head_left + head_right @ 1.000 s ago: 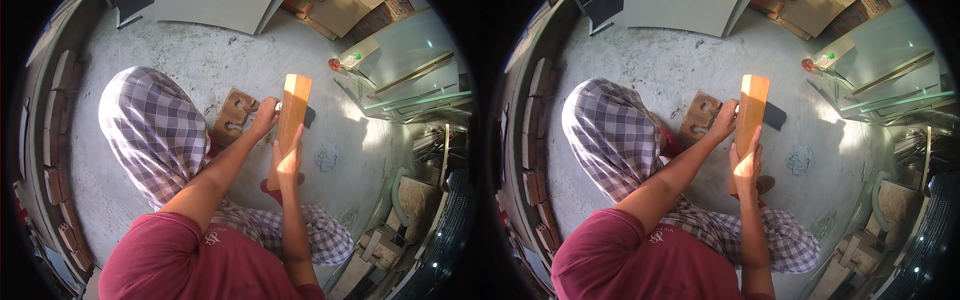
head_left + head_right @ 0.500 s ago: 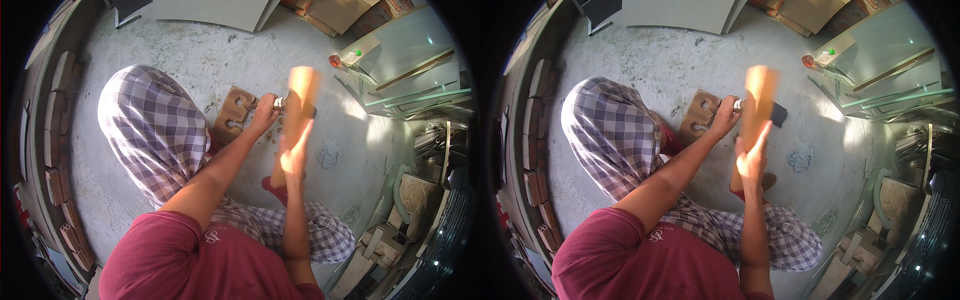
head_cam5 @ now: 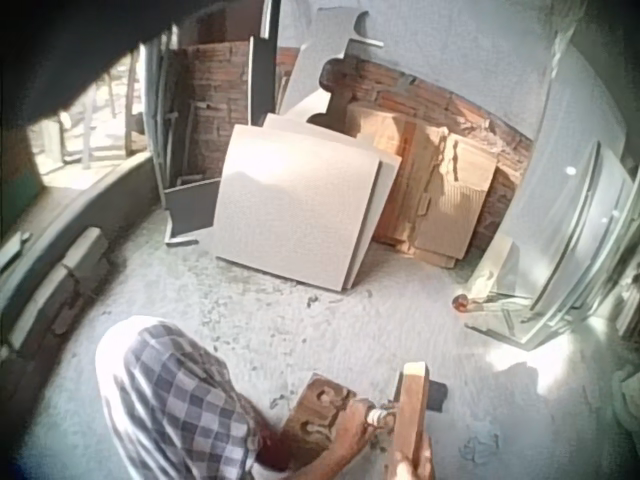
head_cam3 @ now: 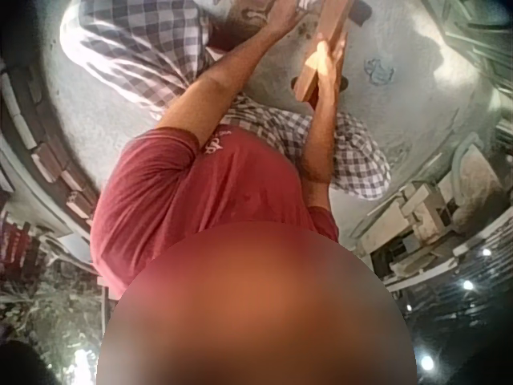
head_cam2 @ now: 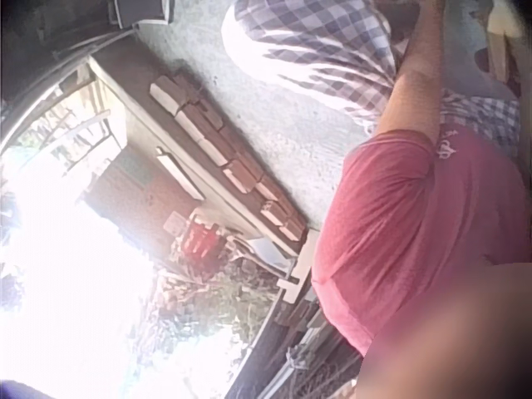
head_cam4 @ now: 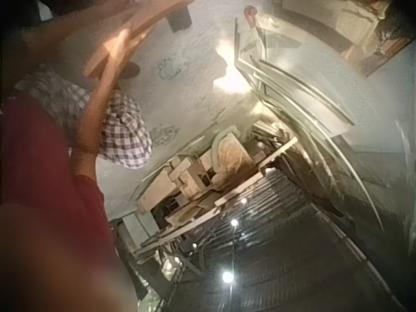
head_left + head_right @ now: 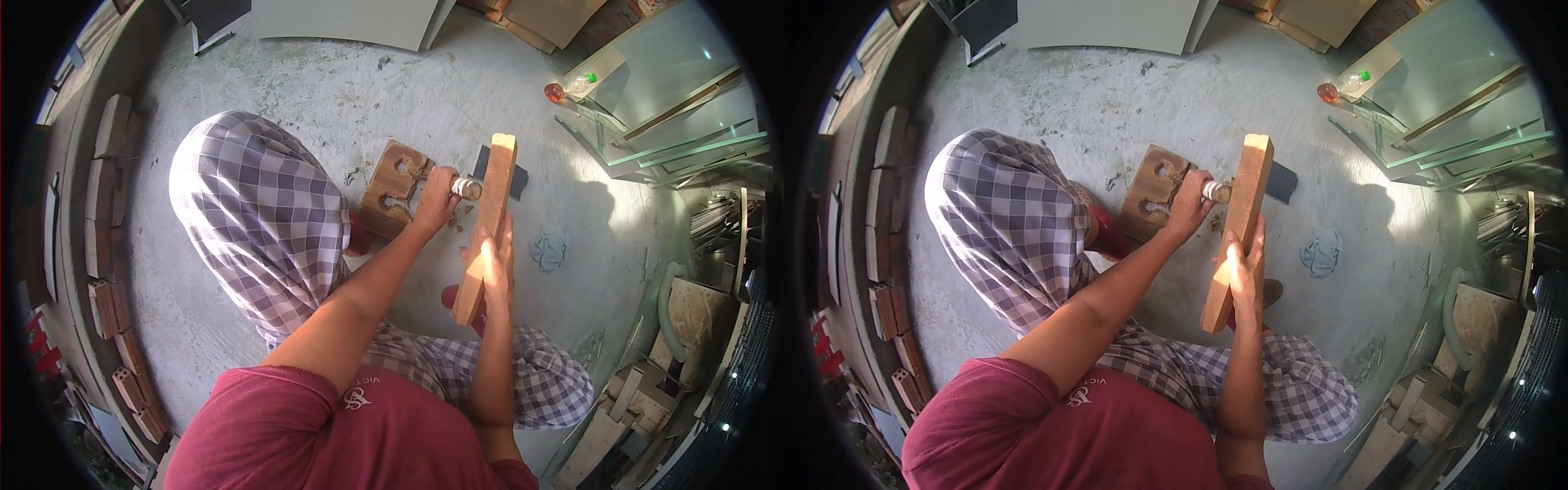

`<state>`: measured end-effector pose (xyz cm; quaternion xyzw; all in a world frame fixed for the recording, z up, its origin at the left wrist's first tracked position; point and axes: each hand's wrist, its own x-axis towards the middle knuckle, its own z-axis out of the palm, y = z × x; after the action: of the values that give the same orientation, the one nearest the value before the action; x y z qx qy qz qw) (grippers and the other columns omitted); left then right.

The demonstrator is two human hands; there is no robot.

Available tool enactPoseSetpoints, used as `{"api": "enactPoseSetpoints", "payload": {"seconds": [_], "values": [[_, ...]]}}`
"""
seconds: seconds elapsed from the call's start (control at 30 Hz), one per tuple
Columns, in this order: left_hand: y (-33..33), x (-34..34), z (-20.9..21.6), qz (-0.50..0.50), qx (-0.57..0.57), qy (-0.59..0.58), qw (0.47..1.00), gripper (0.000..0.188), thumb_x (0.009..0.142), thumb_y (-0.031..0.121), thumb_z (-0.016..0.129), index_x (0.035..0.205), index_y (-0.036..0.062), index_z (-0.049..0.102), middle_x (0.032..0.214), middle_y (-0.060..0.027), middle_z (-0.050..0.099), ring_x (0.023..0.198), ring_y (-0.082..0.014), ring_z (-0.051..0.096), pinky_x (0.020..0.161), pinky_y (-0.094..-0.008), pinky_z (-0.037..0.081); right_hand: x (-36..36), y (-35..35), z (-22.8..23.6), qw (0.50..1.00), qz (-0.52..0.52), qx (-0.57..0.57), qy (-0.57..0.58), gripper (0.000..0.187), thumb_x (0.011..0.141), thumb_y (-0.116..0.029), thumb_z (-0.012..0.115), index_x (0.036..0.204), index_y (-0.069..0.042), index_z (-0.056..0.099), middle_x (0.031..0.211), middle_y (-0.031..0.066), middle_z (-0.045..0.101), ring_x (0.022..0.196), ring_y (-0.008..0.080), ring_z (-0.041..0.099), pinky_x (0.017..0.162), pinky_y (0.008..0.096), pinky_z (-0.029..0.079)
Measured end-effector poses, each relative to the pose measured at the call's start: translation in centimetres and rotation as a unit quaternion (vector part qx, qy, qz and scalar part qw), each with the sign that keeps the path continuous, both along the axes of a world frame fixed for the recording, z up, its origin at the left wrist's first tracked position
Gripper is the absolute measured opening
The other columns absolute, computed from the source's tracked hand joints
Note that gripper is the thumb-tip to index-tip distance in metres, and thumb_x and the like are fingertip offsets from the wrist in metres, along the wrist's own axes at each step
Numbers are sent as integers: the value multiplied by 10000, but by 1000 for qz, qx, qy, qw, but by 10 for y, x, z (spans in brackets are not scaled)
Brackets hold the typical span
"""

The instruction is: The recorder uses a chisel and a wooden support block to carve and shape a piece of wood.

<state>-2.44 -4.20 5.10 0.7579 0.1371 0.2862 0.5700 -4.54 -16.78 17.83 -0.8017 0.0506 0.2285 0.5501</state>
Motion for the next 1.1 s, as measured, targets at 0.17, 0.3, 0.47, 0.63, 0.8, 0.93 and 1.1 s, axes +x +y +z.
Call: {"api": "enactPoseSetpoints", "payload": {"seconds": [0.17,0.3,0.47,0.63,0.8,0.93,1.1], "values": [[-11,-26,-26,-75,93,-31,992,400,693,-58,615,1043,38,449,1072,-171,477,1165,-403,437,1026,-471,343,0,0,6,999,-31,11,8,695,893,-323,543,1459,-180,166,971,121,538,634,191,585,542,293,499],[-22,-38,-27,-116,166,-7,979,330,755,8,595,1055,39,461,1101,-144,475,1190,-375,430,1048,-505,314,4,-13,0,999,-40,10,-28,680,900,-318,534,1459,-181,173,972,114,541,651,185,580,556,291,497],[-23,-31,-32,-158,183,-7,970,333,751,35,607,1052,38,465,1086,-139,479,1126,-352,457,1048,-510,307,1,-12,16,998,-50,22,-4,678,909,-350,516,1452,-128,175,984,124,518,687,184,577,575,295,504],[-15,1,-17,-164,208,1,964,395,671,20,668,1024,47,492,951,-123,493,964,-334,484,935,-457,382,4,-25,34,992,-92,74,-37,720,897,-370,531,1450,-89,165,967,128,522,675,186,575,593,296,503],[-20,26,-6,-221,199,8,955,372,661,34,681,983,85,503,945,-115,510,949,-314,493,840,-416,411,9,-37,37,986,-131,78,-60,785,882,-394,554,1465,-92,123,961,135,539,666,187,579,594,307,497],[-27,40,-13,-325,188,16,927,320,671,67,682,940,98,511,893,-105,544,907,-312,528,803,-404,429,8,-37,38,986,-154,60,-13,789,882,-420,543,1470,-119,111,970,135,544,666,193,592,591,315,497],[-29,47,-29,-391,221,72,890,252,690,138,657,900,82,530,825,-132,588,856,-340,583,757,-421,459,10,-38,33,985,-163,49,-5,790,878,-428,539,1470,-126,112,973,134,545,659,198,596,587,320,497]]}}
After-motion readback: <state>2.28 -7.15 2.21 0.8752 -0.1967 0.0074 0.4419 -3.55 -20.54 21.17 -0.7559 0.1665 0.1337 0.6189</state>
